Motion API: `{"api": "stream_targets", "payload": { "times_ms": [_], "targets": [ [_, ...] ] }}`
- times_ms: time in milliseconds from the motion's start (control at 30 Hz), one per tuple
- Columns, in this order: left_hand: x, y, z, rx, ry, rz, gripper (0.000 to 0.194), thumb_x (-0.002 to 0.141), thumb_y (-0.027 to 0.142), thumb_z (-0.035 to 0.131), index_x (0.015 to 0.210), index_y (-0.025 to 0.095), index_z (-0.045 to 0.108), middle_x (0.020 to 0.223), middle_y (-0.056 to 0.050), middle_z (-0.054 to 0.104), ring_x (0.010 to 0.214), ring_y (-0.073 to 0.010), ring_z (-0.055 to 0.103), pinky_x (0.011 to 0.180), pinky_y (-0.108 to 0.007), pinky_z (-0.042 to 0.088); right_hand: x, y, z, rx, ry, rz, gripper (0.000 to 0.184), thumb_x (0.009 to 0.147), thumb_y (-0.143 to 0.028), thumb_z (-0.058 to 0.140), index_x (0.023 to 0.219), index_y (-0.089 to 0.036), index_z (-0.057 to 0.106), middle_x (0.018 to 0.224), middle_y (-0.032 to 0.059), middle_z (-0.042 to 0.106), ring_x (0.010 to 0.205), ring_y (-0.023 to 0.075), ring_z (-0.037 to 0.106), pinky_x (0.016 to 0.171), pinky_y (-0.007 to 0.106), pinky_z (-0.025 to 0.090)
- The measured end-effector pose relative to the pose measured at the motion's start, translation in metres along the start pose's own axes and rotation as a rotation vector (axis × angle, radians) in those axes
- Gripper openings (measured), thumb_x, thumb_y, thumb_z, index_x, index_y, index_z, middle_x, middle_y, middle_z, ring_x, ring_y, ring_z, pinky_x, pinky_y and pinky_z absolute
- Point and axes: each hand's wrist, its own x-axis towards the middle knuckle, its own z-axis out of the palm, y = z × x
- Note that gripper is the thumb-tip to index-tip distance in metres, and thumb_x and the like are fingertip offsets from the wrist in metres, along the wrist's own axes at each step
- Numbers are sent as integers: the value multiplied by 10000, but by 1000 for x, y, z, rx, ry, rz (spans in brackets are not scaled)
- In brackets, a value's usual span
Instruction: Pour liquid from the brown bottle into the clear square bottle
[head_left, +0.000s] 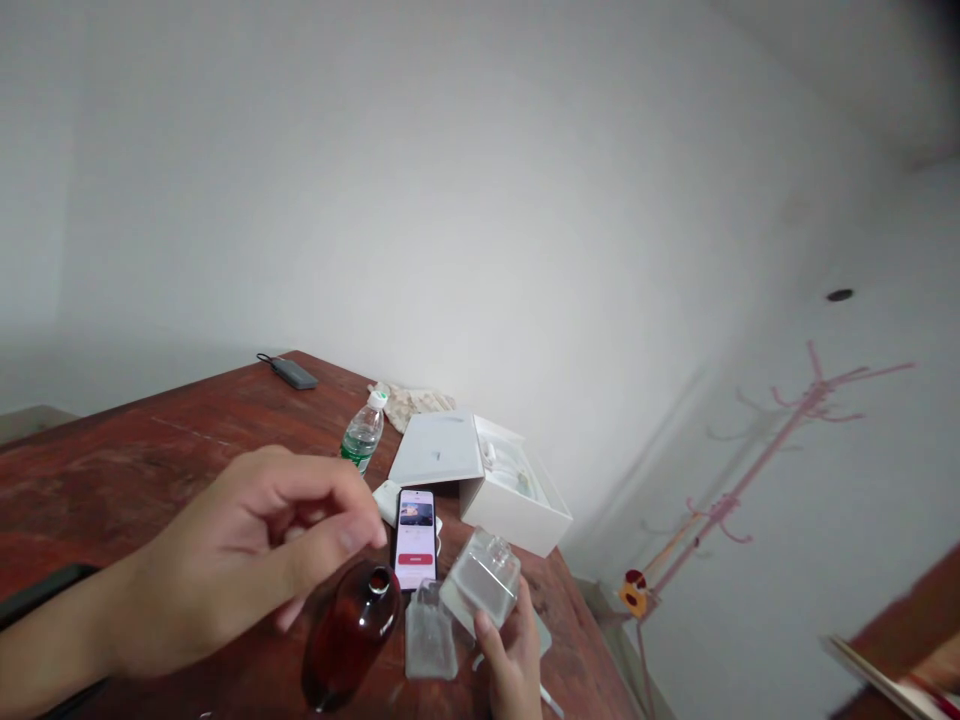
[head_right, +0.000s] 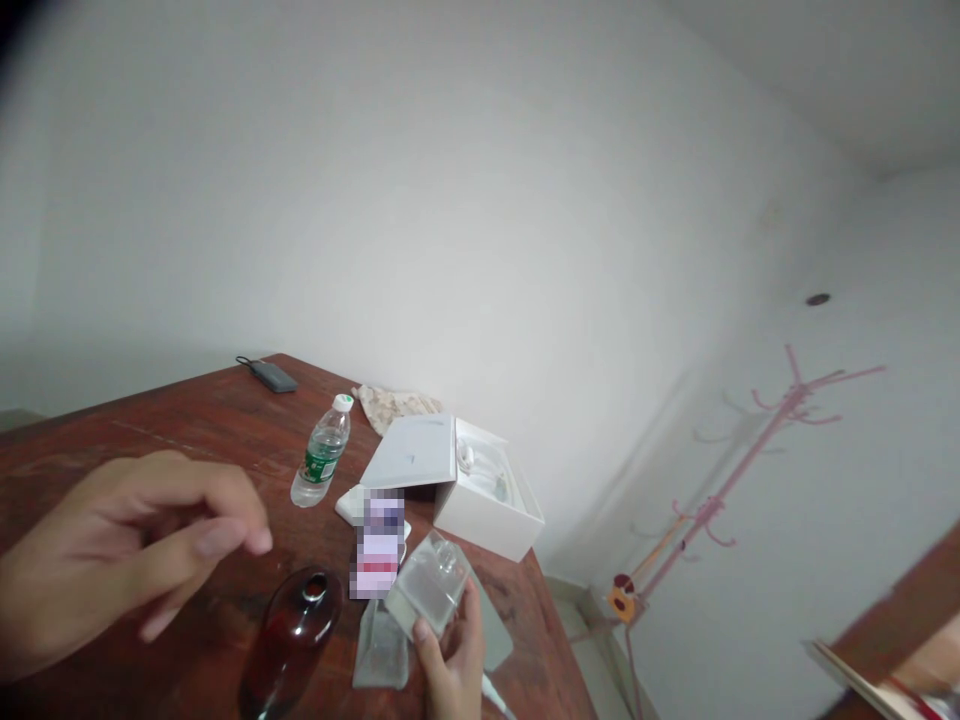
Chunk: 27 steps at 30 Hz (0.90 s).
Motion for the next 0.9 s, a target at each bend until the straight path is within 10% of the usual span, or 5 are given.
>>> {"api": "stream_targets", "payload": {
  "times_ms": [233,367,533,700,900],
  "targets": [
    [-8,-90,11,245,73,-30,399,1098,464,490,904,196,713,794,-20,711,714,-184,678,644,-249,521,5,26,-18,-53,38,-9,759,786,-587,904,1413,-243,650,1408,143,754,1307,386,704,1107,486,547],
    [-30,-126,23,269,-54,23,411,1104,565,517,1302,237,666,1275,-95,727,1145,-292,701,982,-348,564,11,29,-29,-99,-2,3,747,757,-548,936,1383,-235,674,1425,139,742,1329,394,680,1060,458,575],
    [-40,-136,31,152,-229,-23,818,1012,838,500,1592,263,464,1586,-151,565,1435,-404,545,1245,-511,414,7,12,-18,-64,12,6,760,814,-595,874,1432,-259,586,1379,130,746,1287,360,697,1056,447,562],
    [-39,-138,49,37,-256,-150,1148,725,776,901,1627,270,402,1632,-170,516,1460,-453,514,1261,-587,384,0,-7,-4,-22,-24,16,777,816,-615,864,1437,-267,552,1311,136,765,1135,348,762,968,459,606],
    [-36,-133,58,-77,-296,-246,904,623,467,1004,1409,250,615,1409,-101,694,1275,-395,654,1160,-542,497,2,1,-13,44,-65,10,808,799,-624,870,1455,-276,552,1327,148,770,1128,361,776,918,466,639]
  ]
}}
